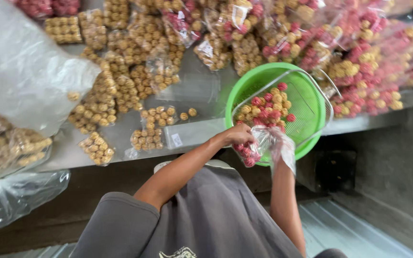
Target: The person scoops small, round, colorful snack balls from a green strainer into clear plastic bags using gloved hands. They then place the filled bags onto a metal table alongside other pre-packaged items.
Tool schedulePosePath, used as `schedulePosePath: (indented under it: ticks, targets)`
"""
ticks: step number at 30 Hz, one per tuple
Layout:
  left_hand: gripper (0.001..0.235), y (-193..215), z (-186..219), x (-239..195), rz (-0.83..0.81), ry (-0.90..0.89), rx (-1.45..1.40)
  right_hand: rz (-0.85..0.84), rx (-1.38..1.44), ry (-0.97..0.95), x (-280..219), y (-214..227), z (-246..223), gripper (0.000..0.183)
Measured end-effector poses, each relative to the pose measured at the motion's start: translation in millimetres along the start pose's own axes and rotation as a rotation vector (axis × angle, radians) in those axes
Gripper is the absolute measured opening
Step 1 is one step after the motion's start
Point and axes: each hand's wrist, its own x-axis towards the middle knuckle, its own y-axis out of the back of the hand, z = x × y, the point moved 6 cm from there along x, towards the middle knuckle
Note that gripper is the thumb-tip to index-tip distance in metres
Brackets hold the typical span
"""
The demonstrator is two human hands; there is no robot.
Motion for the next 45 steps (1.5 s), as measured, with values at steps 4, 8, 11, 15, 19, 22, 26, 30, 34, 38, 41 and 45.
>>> schedulePosePath:
  ticks: [4,8,11,15,19,22,26,30,34,38,41,45]
  targets:
    - [0.033,67.6,30.2,-70.8,0.186,-0.239,0.073,0.093,-0.004,0.052,-3.7,22.0,-15.3,0.010]
    - [0.023,175.0,7.2,-171.7,0.589,0.074,-0.330,0.140,-0.006,0.053,-30.8,12.7,-28.9,0.010]
    - [0.023,256.0,-28.2,-218.5,0.909,-0.294,-0.702,0.081,-0.012,0.067,-41.6,-5.8,-19.7,0.011]
    - [0.023,331.6,-113.9,-222.1,1.160,-0.184,-0.812,0.122,-0.095,-0.015,-44.2,-28.9,-3.5,0.009]
    - [0.022,337.8,-154.8,-179.6,1.138,0.270,-0.529,0.096,-0.451,0.015,-66.7,-62.2,-1.6,0.011]
    - [0.029,338.7,-148.9,-155.7,1.235,0.187,-0.608,0.091,-0.608,0.008,-86.3,-78.4,3.2,0.012]
    - [0.036,348.2,-114.7,-162.9,1.515,0.262,-0.118,0.026,-0.528,0.046,-91.7,-78.5,16.5,0.011]
    - [0.024,351.3,-81.6,-171.0,1.443,0.422,-0.035,0.012,-0.512,0.036,-83.2,-71.8,32.6,0.011]
    - [0.017,357.7,-41.7,-176.6,1.530,0.104,0.413,-0.023,-0.480,0.027,-73.0,-70.3,41.4,0.014]
    - [0.009,374.4,-7.9,-184.1,1.628,-0.161,0.548,-0.136,-0.598,0.158,-63.6,-87.7,27.1,0.019]
    - [0.010,391.3,32.1,-205.5,1.664,-0.452,0.379,-0.203,-0.564,0.075,-58.1,-116.9,12.7,0.024]
    - [0.006,363.2,119.7,-256.9,1.581,-0.666,0.351,-0.208,-0.792,0.179,-98.1,-156.0,-34.7,0.032]
